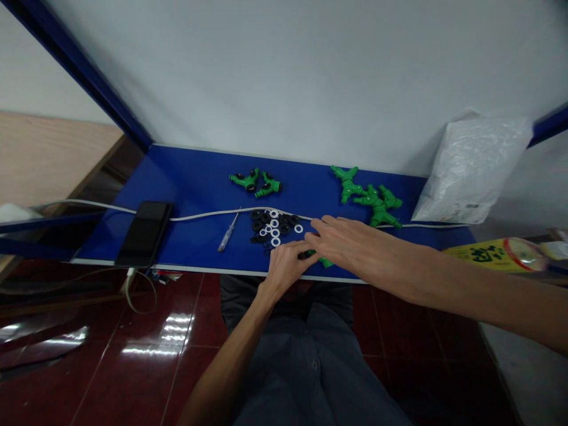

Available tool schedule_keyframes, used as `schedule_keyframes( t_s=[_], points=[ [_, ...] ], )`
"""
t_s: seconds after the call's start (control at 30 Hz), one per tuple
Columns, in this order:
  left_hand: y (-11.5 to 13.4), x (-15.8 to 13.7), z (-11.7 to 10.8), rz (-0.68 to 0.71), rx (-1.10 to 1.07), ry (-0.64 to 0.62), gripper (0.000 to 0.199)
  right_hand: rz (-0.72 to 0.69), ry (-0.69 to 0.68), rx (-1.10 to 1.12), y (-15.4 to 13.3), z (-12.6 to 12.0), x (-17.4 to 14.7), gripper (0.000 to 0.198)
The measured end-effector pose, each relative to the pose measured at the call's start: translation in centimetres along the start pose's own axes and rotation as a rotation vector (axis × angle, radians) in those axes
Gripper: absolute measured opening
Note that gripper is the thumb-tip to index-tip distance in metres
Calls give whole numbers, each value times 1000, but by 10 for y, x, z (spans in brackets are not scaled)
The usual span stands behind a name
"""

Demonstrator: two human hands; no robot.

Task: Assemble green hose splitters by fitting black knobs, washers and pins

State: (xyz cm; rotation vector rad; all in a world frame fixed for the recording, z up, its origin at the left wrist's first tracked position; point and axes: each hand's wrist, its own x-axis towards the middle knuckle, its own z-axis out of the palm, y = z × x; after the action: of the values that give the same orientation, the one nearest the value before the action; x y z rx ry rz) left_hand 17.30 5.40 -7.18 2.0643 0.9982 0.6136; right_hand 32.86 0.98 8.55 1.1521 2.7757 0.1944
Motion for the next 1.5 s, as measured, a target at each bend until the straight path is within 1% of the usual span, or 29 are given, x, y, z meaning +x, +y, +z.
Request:
schedule_keyframes(
  t_s=[0.1, 0.13, 0.2, 0.27, 0.33, 0.37, 0.43, 0.53, 0.57, 0.63, 0.67, 0.77, 0.83, 0.9, 0.97, 1.03, 1.07, 1.1, 1.13, 1.2, 1.27, 1.33, 1.43, 1.5],
  points=[
    [0, 0, 0, 24, -18, 14, 16, 94, -122, -100, 3, 12, 8, 29],
    [0, 0, 0, 30, -21, 19, 16, 111, -142, -118, 4, 16, 8, 27],
    [-1, 0, 1, 42, -24, 26, 16, 95, -113, -118, 6, 22, 1, 35],
    [-2, -1, 2, 54, -23, 30, 16, 39, -27, -83, 7, 23, -11, 52],
    [-3, -1, 2, 63, -21, 29, 16, 19, 31, -49, 7, 22, -19, 59],
    [-3, -1, 2, 68, -22, 27, 16, 21, 35, -38, 6, 21, -20, 57],
    [-3, -1, 2, 79, -26, 24, 17, 42, 1, -30, 7, 21, -13, 47],
    [-2, -2, 1, 96, -24, 27, 16, 89, -110, -60, 11, 23, 6, 21],
    [-2, -2, 1, 100, -16, 28, 16, 99, -150, -75, 12, 23, 10, 16],
    [-2, -2, 1, 109, 8, 28, 16, 104, -176, -83, 15, 25, 11, 16],
    [-1, -2, 2, 113, 20, 27, 17, 103, -157, -70, 15, 26, 8, 19],
    [-1, -2, 3, 115, 59, 20, 18, 87, -41, -21, 13, 31, -8, 36],
    [-1, -2, 3, 106, 85, 21, 19, 84, -10, -45, 11, 35, -13, 40],
    [0, -2, 4, 105, 101, 17, 19, 94, -42, -98, 9, 38, -9, 36],
    [2, -3, 3, 105, 103, 8, 18, 114, -112, -147, 10, 38, -1, 25],
    [3, -3, 3, 95, 97, -8, 19, 128, -163, -176, 10, 34, 4, 14],
    [4, -3, 2, 84, 92, -15, 20, 136, -163, -186, 10, 31, 4, 13],
    [5, -4, 2, 73, 86, -23, 20, 132, -143, -191, 10, 27, 1, 16],
    [6, -4, 2, 64, 77, -31, 21, 106, -111, -187, 9, 24, -4, 23],
    [7, -4, 3, 49, 50, -46, 22, 19, -30, -161, 7, 18, -16, 42],
    [8, -4, 4, 42, 5, -58, 22, -37, 25, -131, 6, 16, -23, 53],
    [8, -3, 6, 41, -66, -62, 22, 6, 0, -127, 5, 18, -20, 47],
    [8, -3, 9, 41, -171, -53, 21, 112, -139, -166, 6, 25, -4, 21],
    [8, -4, 10, 39, -206, -47, 19, 131, -193, -202, 9, 30, 5, 12]
  ],
)
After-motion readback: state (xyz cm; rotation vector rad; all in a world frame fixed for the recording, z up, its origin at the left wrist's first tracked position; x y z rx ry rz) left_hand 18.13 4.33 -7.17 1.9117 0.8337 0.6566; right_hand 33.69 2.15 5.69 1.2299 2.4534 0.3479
